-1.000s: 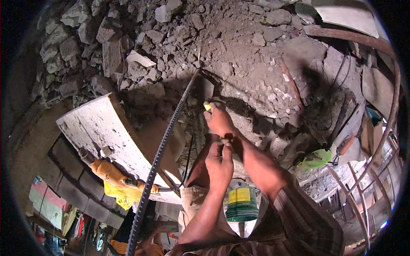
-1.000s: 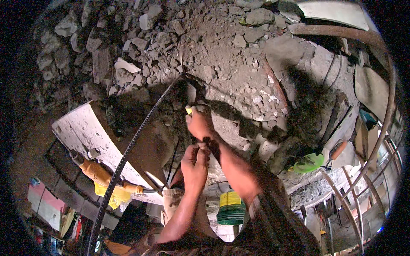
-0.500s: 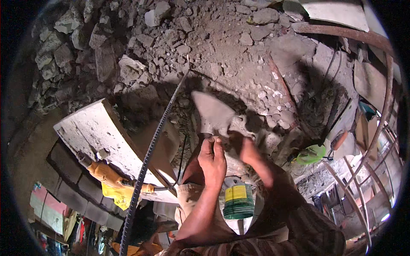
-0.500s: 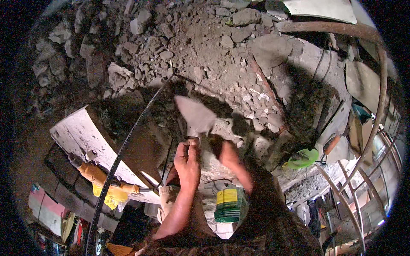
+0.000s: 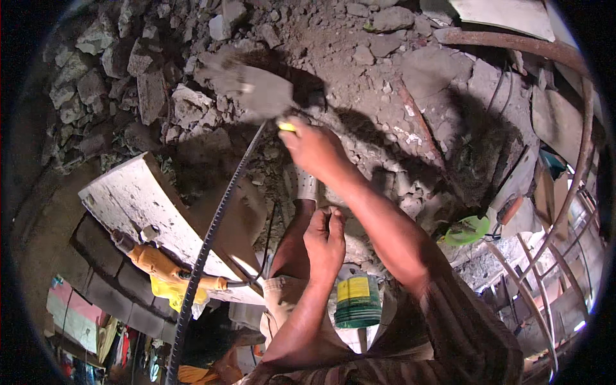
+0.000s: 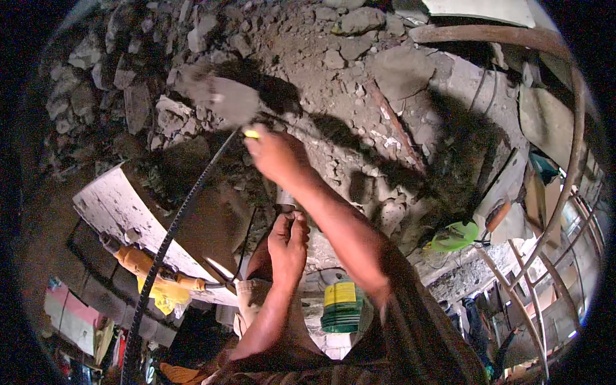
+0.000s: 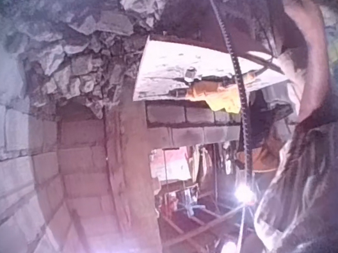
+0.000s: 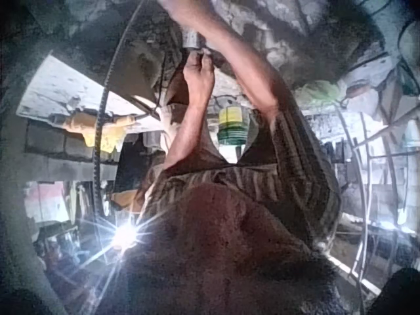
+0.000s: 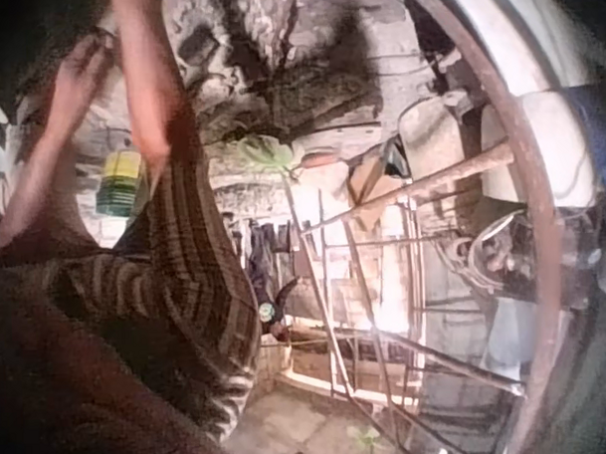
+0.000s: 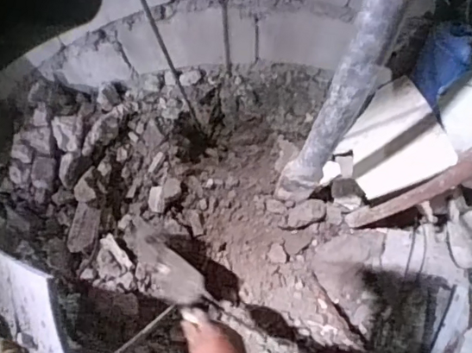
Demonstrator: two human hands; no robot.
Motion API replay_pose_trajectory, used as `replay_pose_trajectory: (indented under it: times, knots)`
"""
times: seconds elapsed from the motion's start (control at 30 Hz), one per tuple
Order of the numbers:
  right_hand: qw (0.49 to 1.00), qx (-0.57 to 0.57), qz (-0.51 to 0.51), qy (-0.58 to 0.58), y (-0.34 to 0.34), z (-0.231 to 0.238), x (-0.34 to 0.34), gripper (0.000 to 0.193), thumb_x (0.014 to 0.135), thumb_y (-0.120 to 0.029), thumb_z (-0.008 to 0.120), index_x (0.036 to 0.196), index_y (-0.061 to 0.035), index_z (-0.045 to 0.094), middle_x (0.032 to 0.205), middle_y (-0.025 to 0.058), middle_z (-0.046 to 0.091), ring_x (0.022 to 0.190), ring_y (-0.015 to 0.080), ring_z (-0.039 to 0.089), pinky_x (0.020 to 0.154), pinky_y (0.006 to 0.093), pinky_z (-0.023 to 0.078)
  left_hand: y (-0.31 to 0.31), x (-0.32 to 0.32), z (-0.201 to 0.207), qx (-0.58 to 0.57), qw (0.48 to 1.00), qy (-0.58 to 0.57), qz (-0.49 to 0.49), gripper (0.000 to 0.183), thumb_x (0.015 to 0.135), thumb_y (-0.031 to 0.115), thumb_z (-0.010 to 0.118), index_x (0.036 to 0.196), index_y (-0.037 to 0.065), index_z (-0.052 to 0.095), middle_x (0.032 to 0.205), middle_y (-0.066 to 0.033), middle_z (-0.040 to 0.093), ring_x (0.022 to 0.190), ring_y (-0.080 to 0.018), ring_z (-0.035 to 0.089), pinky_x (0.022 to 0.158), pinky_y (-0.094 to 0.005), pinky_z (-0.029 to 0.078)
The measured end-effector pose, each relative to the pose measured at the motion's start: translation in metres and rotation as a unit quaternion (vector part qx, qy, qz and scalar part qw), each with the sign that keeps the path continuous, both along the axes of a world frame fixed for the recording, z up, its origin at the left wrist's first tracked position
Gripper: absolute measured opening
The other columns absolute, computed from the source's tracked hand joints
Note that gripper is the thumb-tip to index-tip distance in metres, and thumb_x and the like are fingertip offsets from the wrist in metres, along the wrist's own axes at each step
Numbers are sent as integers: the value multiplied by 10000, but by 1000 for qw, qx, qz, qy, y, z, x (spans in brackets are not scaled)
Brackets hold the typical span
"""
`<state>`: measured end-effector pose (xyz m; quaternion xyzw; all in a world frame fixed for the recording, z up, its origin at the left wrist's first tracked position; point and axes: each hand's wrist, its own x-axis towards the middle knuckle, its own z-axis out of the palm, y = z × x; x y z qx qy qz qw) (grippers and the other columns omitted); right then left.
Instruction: The recorder prepares a construction area by clearing debris, using a trowel on dirt/dust, and moving a metal pipe.
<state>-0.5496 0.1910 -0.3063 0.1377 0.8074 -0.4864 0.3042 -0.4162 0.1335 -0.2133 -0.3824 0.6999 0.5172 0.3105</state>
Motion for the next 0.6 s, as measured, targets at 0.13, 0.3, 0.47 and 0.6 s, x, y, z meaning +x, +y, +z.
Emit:
replay_pose_trajectory:
  times: [0.13,0.3,0.47,0.6]
  knots:
    - [999,37,-33,-6,16,1,-15,333,940,-347,531,1155,-99,588,870,202,665,806,410,637,701,473,494,9,2,-9,-10,1000,20,-12,168,942,133,570,913,-29,607,734,-89,610,704,-128,536,682,-292,467]
    - [982,128,-7,-138,87,-23,58,400,933,-311,555,1280,-113,549,1020,242,656,931,394,647,798,452,503,6,-8,-4,10,999,31,-39,157,973,187,553,963,35,593,716,46,518,613,-36,416,546,-209,361]
    - [994,67,0,-89,42,-68,-22,343,920,-295,547,1162,-56,590,966,231,664,904,428,631,780,481,504,22,-10,-4,53,998,9,-13,167,974,189,551,955,26,587,714,36,528,619,-47,431,553,-220,372]
    - [994,35,59,-80,-1,-37,-14,305,922,-296,545,1082,-47,618,889,220,668,855,395,652,740,491,509,9,-7,2,17,999,-4,-44,168,945,139,564,917,-23,597,715,-56,571,692,-92,489,666,-271,455]
